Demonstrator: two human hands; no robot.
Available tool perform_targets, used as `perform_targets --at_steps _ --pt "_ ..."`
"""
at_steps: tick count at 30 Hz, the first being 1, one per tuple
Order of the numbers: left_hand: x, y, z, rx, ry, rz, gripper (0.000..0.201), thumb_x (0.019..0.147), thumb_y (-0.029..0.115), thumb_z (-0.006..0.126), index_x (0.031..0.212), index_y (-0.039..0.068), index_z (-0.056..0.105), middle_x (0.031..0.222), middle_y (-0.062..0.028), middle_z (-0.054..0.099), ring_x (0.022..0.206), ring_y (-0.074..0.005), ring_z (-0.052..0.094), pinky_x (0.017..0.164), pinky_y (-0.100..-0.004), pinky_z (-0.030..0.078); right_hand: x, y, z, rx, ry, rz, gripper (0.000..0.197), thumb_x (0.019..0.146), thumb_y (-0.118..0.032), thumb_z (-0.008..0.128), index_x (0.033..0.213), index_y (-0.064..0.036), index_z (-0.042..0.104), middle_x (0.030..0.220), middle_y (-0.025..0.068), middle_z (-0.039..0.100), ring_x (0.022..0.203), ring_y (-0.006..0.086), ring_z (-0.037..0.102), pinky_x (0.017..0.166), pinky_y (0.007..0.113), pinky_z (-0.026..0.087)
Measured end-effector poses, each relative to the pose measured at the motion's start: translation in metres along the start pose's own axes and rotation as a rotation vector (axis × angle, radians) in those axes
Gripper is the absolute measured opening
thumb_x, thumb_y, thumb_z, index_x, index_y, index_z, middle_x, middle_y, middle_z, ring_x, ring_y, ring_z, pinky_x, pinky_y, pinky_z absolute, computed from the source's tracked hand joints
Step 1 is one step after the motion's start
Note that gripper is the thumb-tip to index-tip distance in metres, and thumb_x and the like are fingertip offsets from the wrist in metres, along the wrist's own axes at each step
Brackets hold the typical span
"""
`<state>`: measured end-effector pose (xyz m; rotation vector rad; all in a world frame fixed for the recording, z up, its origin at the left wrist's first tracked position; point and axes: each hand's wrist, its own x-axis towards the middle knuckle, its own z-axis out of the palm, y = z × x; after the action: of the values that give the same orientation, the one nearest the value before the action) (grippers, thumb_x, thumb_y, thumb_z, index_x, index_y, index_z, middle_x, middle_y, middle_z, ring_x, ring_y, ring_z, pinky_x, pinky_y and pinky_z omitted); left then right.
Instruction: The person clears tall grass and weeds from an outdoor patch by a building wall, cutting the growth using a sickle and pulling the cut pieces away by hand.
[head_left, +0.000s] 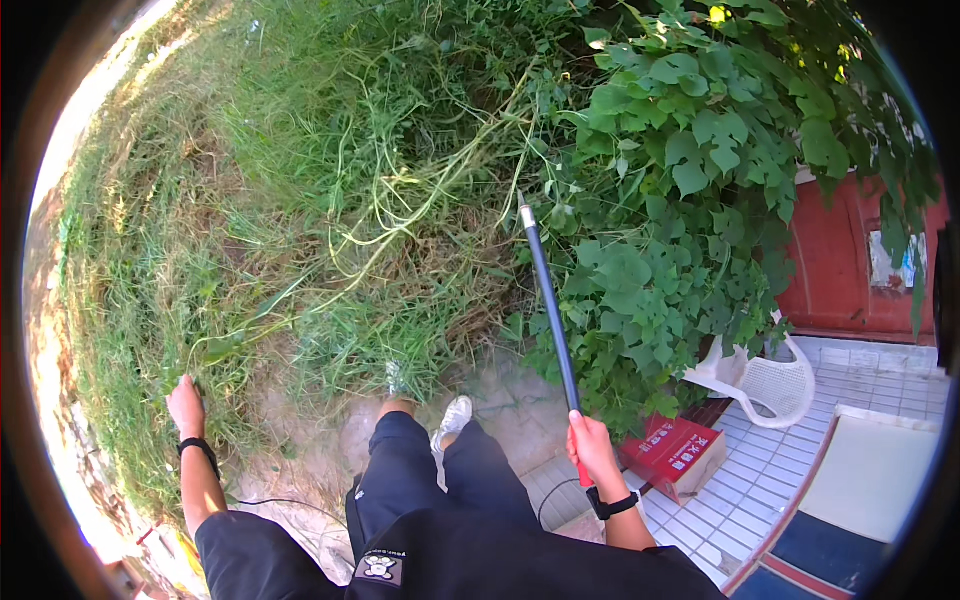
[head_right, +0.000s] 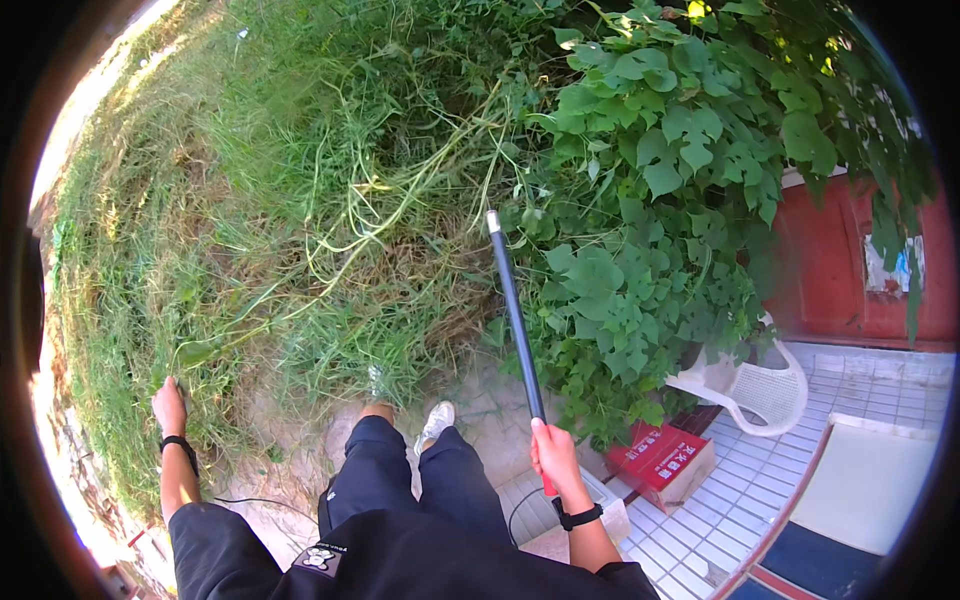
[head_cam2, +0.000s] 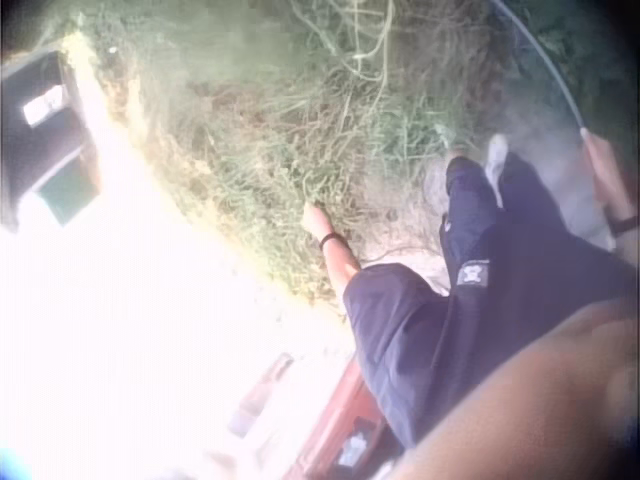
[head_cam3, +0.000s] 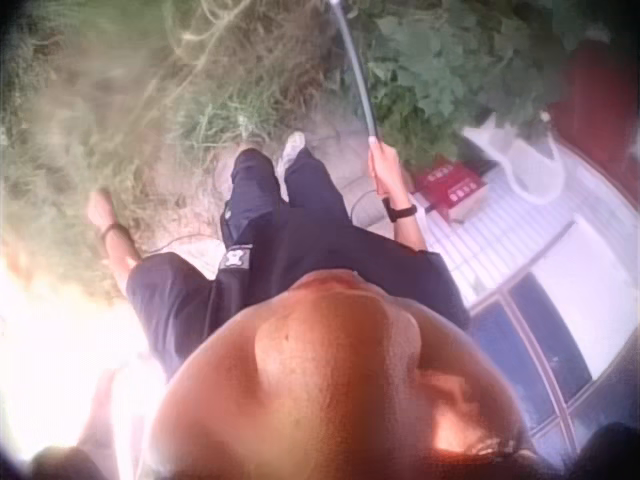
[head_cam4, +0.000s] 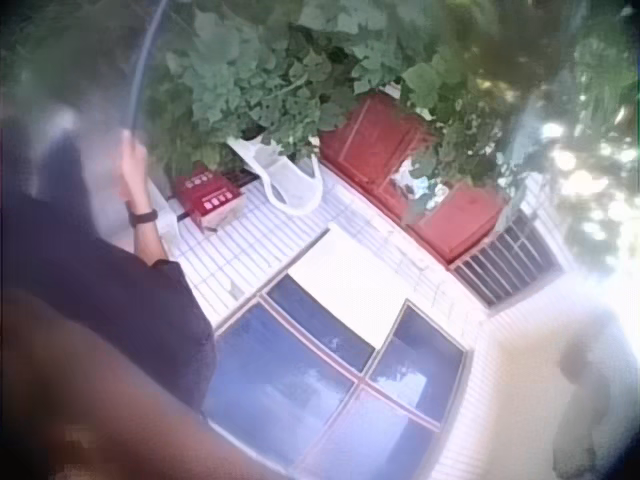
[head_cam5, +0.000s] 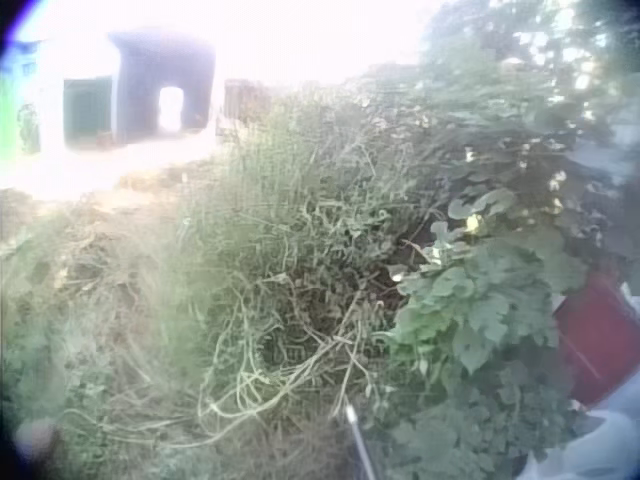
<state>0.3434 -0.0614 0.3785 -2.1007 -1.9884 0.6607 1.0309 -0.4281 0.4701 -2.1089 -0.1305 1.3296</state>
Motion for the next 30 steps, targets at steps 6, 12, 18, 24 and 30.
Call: perform_targets --at_steps 6,12,18,24,30 --pt "0.032 -0.006 0.042 -0.199 -0.132 -0.103 0.019 0.094 0.016 0.048 0.106 0.007 0.061 0.089 -0.0184 0.069 0.085 -0.0392 0.067 0.073 -0.0499 0.051 -0.002 -0.038 0.017 -0.034 0.023 0.106 0.045 0.101 -0.044 0.050 0.074 -0.0081 0.050 0.054 0.0000 0.047 0.039 0.0104 0.042 0.038 0.025 0.035" --pt "-0.094 -0.389 -0.049 -0.232 -0.041 -0.621 0.028 0.094 0.020 0.046 0.105 0.001 0.063 0.099 -0.0210 0.068 0.089 -0.0361 0.065 0.075 -0.0474 0.052 0.007 -0.067 0.036 0.004 -0.026 0.132 0.047 0.100 -0.046 0.051 0.071 -0.0089 0.049 0.053 0.0001 0.047 0.037 0.0113 0.043 0.036 0.026 0.036" --pt "-0.236 -0.479 -0.153 -0.839 -0.006 -1.396 0.038 0.093 0.026 0.047 0.111 -0.003 0.062 0.102 -0.0200 0.069 0.088 -0.0313 0.065 0.079 -0.0459 0.052 0.018 -0.119 0.073 0.019 -0.071 0.157 0.049 0.098 -0.050 0.052 0.072 -0.0093 0.049 0.053 0.0005 0.047 0.037 0.0115 0.044 0.036 0.028 0.035" --pt "-0.143 -0.430 -0.037 -0.159 -0.019 -1.114 0.034 0.092 0.023 0.050 0.114 -0.001 0.058 0.105 -0.0242 0.068 0.097 -0.0385 0.066 0.081 -0.0484 0.052 0.012 -0.149 0.080 -0.044 -0.085 0.146 0.048 0.098 -0.051 0.052 0.074 -0.0090 0.048 0.052 -0.0005 0.044 0.039 0.0107 0.040 0.037 0.025 0.032" --pt "0.080 -0.350 0.038 0.058 -0.062 -0.503 0.021 0.089 0.021 0.052 0.091 0.005 0.065 0.086 -0.0208 0.068 0.086 -0.0362 0.067 0.071 -0.0440 0.051 -0.015 -0.145 0.042 -0.173 -0.056 0.144 0.046 0.098 -0.044 0.055 0.070 -0.0087 0.050 0.053 -0.0019 0.046 0.038 0.0092 0.044 0.037 0.025 0.035"
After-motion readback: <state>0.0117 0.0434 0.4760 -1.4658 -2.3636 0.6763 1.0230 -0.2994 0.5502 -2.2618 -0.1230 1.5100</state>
